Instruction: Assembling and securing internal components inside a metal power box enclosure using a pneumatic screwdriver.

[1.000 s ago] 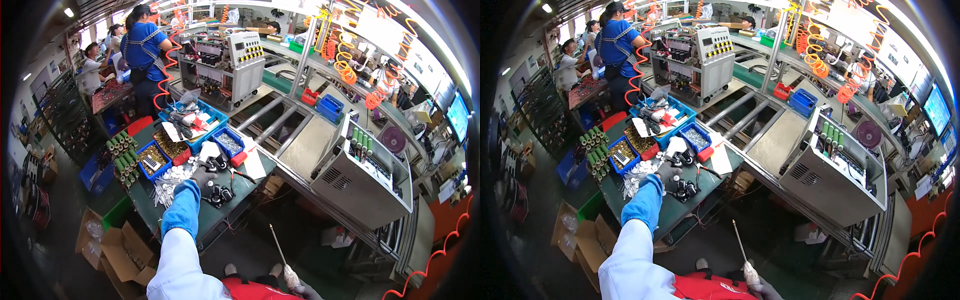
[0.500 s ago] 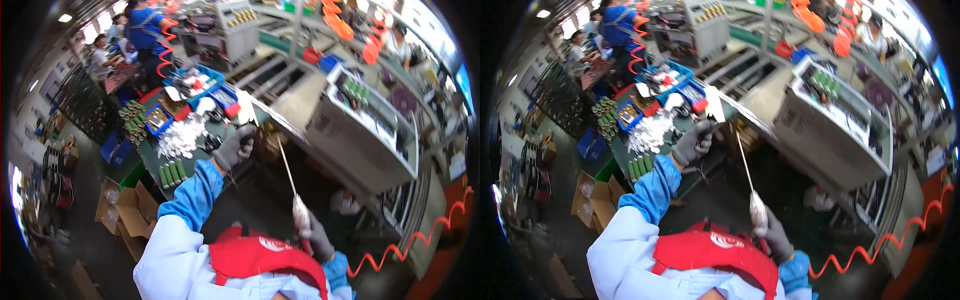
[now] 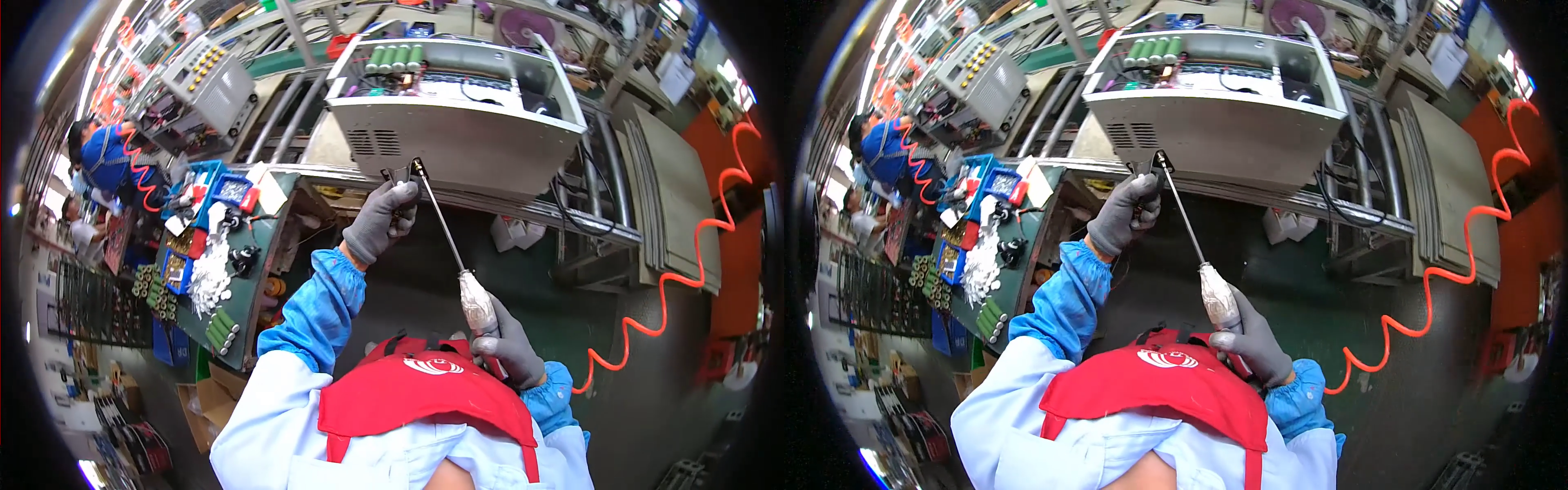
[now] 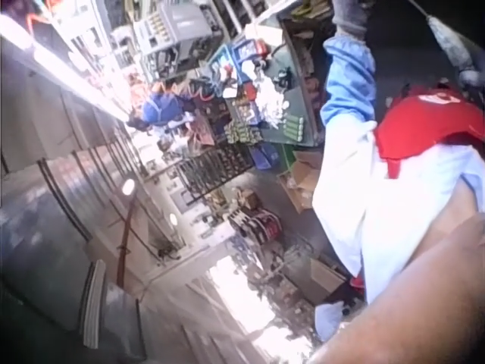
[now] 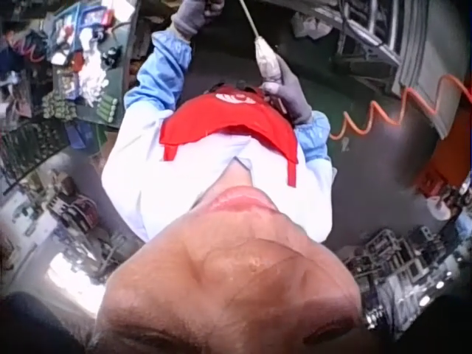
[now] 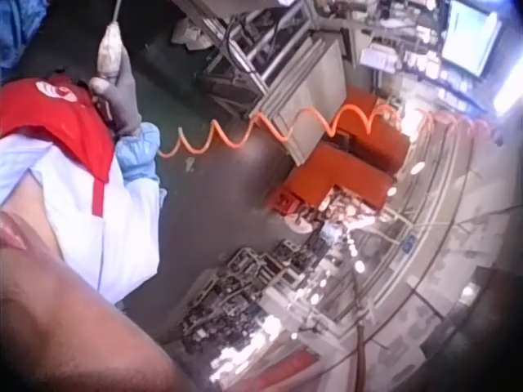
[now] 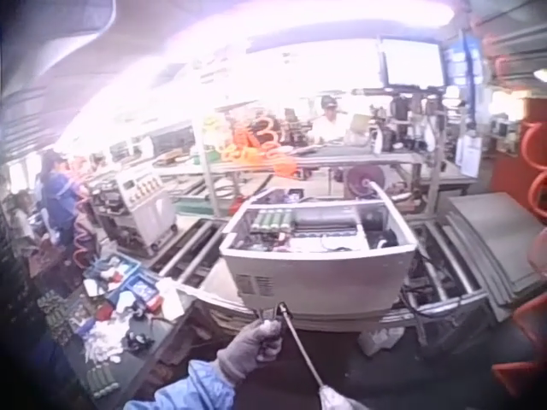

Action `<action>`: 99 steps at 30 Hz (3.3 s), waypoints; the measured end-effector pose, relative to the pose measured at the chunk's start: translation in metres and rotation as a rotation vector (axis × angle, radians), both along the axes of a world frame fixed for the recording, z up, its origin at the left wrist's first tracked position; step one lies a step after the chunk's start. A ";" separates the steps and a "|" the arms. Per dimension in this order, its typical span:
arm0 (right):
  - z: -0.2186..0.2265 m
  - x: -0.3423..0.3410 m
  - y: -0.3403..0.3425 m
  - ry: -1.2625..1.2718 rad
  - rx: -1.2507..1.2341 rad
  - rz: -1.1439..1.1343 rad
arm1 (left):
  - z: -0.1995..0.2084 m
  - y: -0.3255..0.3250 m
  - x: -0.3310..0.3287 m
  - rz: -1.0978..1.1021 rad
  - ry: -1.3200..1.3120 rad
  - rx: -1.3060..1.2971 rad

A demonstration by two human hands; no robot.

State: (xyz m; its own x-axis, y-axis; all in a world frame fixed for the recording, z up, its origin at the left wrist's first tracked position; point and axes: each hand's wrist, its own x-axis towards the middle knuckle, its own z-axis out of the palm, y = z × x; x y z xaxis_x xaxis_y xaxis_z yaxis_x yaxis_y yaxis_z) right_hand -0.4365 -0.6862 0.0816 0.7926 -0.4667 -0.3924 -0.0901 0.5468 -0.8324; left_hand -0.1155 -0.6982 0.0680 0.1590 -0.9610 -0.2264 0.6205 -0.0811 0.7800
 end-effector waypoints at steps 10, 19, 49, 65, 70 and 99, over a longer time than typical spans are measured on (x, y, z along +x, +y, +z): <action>-0.017 -0.051 -0.021 -0.123 0.179 -0.250 | -0.010 -0.098 -0.075 -0.163 -0.564 0.052; -0.003 -0.071 -0.080 -0.071 0.035 -0.501 | -0.017 -0.218 -0.160 -0.133 -0.277 -0.125; 0.023 -0.077 -0.137 -0.053 0.139 -0.421 | -0.029 -0.268 -0.173 0.072 -0.399 0.017; 0.019 -0.085 -0.092 0.036 -0.046 -0.278 | -0.077 -0.225 -0.128 0.079 0.353 0.113; -0.016 -0.108 -0.063 0.126 -0.071 -0.115 | -0.107 -0.135 -0.101 -0.190 0.276 0.078; -0.048 -0.039 -0.065 0.159 -0.402 0.402 | -0.037 0.017 -0.002 -0.002 -0.105 0.381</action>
State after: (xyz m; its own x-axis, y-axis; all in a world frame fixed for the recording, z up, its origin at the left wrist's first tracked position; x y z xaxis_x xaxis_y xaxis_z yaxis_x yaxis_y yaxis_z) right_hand -0.4760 -0.7508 0.0335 0.8840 -0.2784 -0.3756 -0.3660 0.0877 -0.9265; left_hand -0.1170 -0.6811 0.0315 0.1989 -0.8113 -0.5498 0.5384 -0.3783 0.7530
